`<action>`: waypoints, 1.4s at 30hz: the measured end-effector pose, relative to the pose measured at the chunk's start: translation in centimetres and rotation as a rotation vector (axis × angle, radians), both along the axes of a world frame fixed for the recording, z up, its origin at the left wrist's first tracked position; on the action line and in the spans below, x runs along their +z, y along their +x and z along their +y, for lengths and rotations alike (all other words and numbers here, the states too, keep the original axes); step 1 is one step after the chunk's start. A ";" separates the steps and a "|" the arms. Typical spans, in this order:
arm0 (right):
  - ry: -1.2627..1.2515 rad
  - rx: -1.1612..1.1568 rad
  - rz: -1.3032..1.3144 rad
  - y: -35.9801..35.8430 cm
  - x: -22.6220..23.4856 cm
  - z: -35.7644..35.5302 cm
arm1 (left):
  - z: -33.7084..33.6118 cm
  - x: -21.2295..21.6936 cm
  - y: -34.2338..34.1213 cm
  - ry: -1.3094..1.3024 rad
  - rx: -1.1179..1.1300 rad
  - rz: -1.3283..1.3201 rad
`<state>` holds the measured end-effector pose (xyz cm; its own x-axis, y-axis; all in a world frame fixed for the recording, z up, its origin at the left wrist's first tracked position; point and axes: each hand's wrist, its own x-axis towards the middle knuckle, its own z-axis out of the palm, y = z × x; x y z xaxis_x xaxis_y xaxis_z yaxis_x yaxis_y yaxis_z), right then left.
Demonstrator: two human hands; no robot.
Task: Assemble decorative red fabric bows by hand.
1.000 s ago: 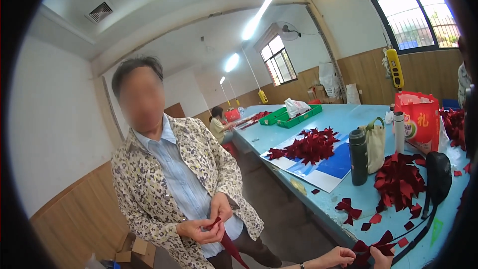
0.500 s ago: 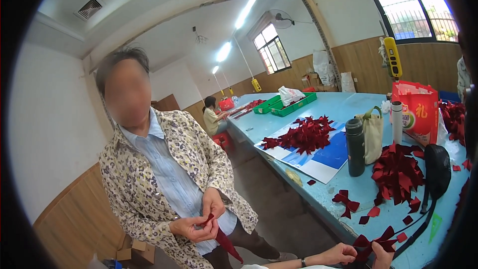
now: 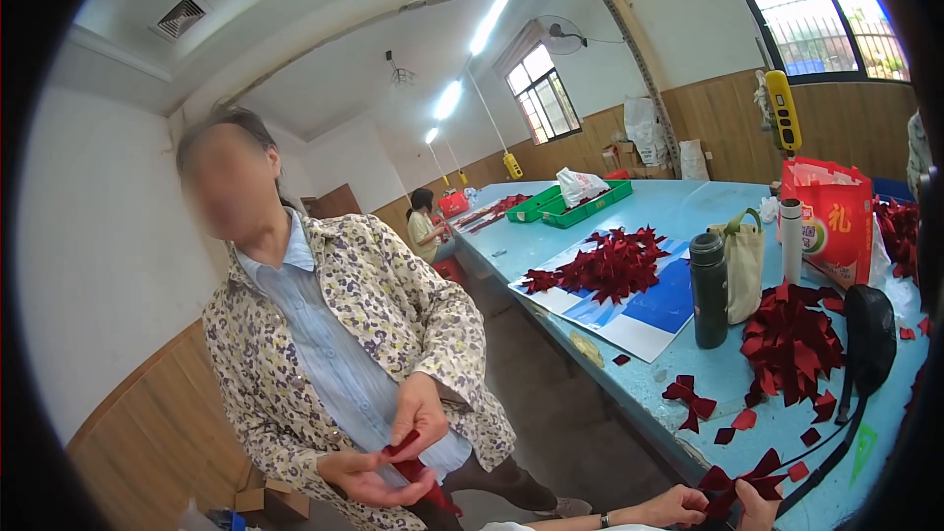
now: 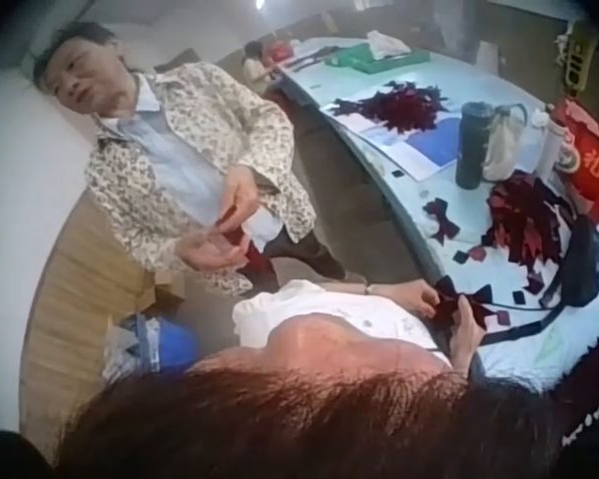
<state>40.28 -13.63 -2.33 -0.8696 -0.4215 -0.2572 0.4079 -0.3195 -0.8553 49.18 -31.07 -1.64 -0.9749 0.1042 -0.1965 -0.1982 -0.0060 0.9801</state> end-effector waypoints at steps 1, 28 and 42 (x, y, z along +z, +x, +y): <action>0.013 -0.001 -0.005 0.0 -0.3 0.1 | 0.0 -0.3 0.0 0.023 -0.003 0.006; -0.083 -0.657 0.074 -18.6 -2.0 21.3 | 22.4 -1.7 -33.3 0.187 -0.186 0.426; -0.491 -0.715 -0.040 -13.1 4.0 24.0 | 25.4 6.2 -29.5 0.137 -0.545 0.495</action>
